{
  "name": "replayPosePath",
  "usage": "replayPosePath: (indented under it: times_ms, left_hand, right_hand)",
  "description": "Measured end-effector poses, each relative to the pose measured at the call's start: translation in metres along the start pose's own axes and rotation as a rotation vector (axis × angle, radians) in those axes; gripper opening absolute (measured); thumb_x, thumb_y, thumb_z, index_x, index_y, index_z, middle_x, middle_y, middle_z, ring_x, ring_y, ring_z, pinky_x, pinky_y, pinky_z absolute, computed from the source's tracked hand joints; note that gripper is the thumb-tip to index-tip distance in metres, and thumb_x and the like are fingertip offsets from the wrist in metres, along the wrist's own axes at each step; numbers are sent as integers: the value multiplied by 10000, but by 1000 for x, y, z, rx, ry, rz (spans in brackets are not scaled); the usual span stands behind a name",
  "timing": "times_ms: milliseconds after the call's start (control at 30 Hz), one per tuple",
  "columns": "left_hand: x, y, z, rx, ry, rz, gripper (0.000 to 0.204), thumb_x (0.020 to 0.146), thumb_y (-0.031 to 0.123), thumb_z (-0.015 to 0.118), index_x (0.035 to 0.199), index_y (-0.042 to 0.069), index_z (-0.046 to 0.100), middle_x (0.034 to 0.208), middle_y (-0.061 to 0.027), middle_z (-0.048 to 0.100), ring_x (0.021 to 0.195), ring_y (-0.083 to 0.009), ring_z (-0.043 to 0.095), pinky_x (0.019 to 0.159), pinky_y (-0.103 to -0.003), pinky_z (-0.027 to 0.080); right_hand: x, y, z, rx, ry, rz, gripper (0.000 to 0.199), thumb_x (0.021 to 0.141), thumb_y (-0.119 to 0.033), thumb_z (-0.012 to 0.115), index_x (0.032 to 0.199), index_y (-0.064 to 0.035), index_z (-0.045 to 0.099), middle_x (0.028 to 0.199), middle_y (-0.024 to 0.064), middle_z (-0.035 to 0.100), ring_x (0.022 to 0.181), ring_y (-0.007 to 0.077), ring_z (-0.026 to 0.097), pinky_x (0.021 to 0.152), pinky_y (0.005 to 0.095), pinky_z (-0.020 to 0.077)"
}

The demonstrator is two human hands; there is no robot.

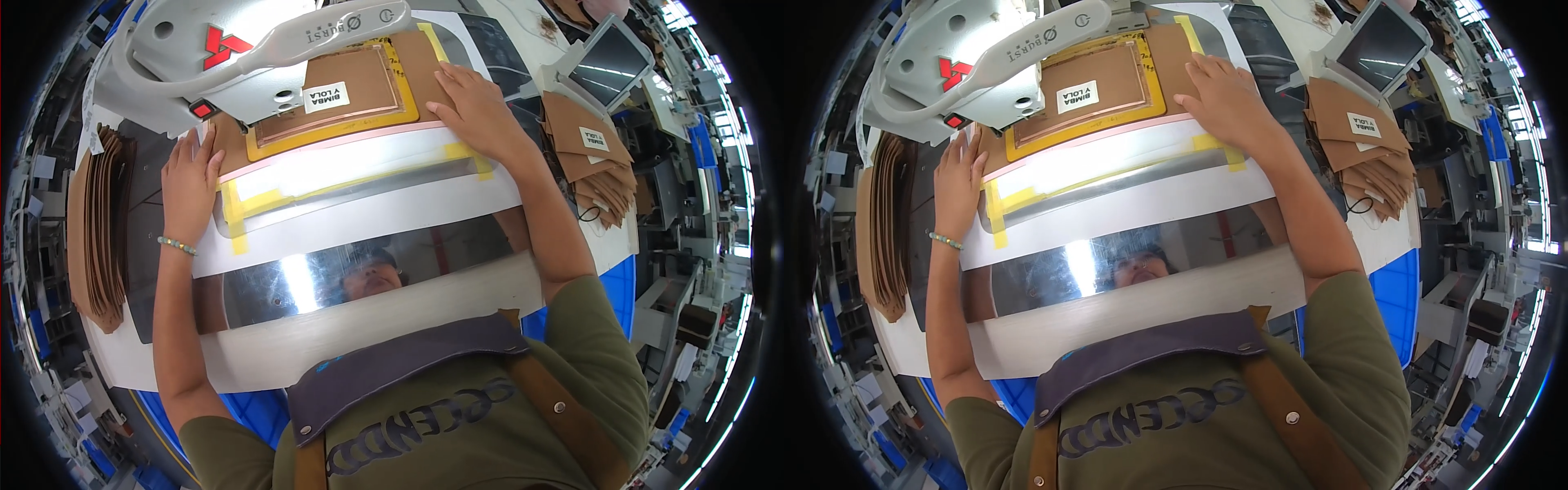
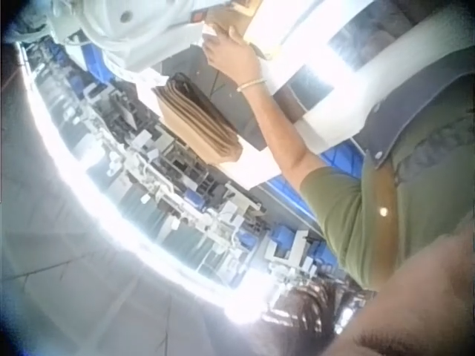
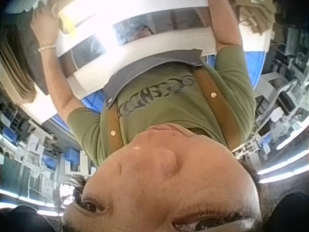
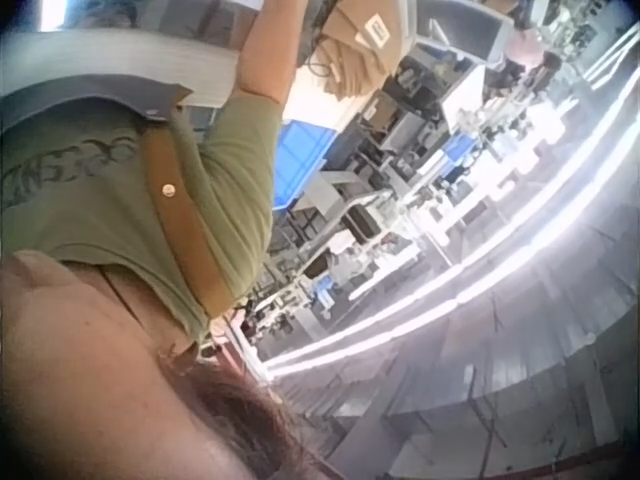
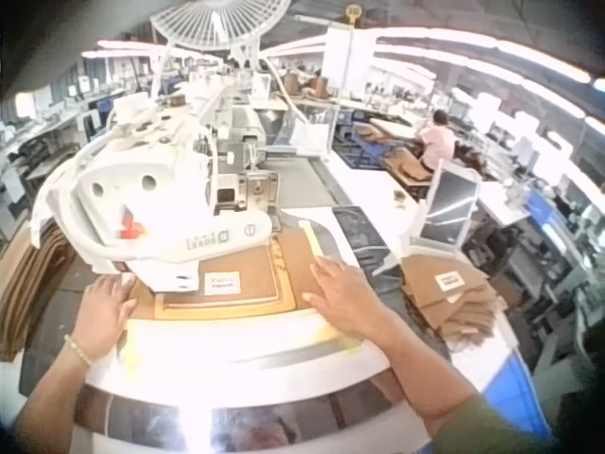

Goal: Assembling leather components by aligning and applying adhesive strips before inserting into a machine.

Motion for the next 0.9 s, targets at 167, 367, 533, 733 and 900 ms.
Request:
replayPosePath:
  times_ms: [167,367,533,733,900]
  left_hand:
    - [19,55,-17,-1,140,2,310,1051,292,644,1261,94,759,1375,-150,698,1268,-340,645,978,-451,549]
    - [22,42,-10,-393,130,-179,218,1009,174,683,1058,-20,771,1074,-188,768,959,-354,738,818,-422,578]
    - [30,17,-8,-667,168,-248,272,1051,193,664,1157,-37,764,927,-199,782,790,-261,764,727,-372,590]
    - [-37,-116,-42,-717,232,-626,296,1091,178,635,1291,1,762,919,14,712,795,-50,643,662,-232,565]
    - [-145,-91,-105,-976,171,-569,457,1049,32,641,1506,30,623,1060,55,675,941,-24,602,868,-172,476]
  right_hand:
    - [2,26,-8,111,50,82,602,1083,-413,589,1494,26,578,1545,218,586,1478,382,503,1229,499,385]
    - [1,28,-13,166,120,96,560,1067,-391,629,1460,8,618,1524,222,605,1445,387,531,1195,494,425]
    - [5,28,-20,223,188,107,529,1044,-351,672,1437,1,638,1474,213,647,1389,387,580,1174,476,448]
    - [6,31,-10,297,213,83,492,1029,-314,680,1428,-28,655,1467,213,652,1376,389,588,1187,472,450]
    - [6,31,-5,354,135,84,484,1049,-303,672,1442,-23,639,1504,199,635,1416,374,570,1207,446,433]
Point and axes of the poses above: each hand's wrist, its own x-axis towards the middle knuckle, its own z-axis out of the palm, y = z × x, the point moved 7 cm from there along x, towards the middle knuckle
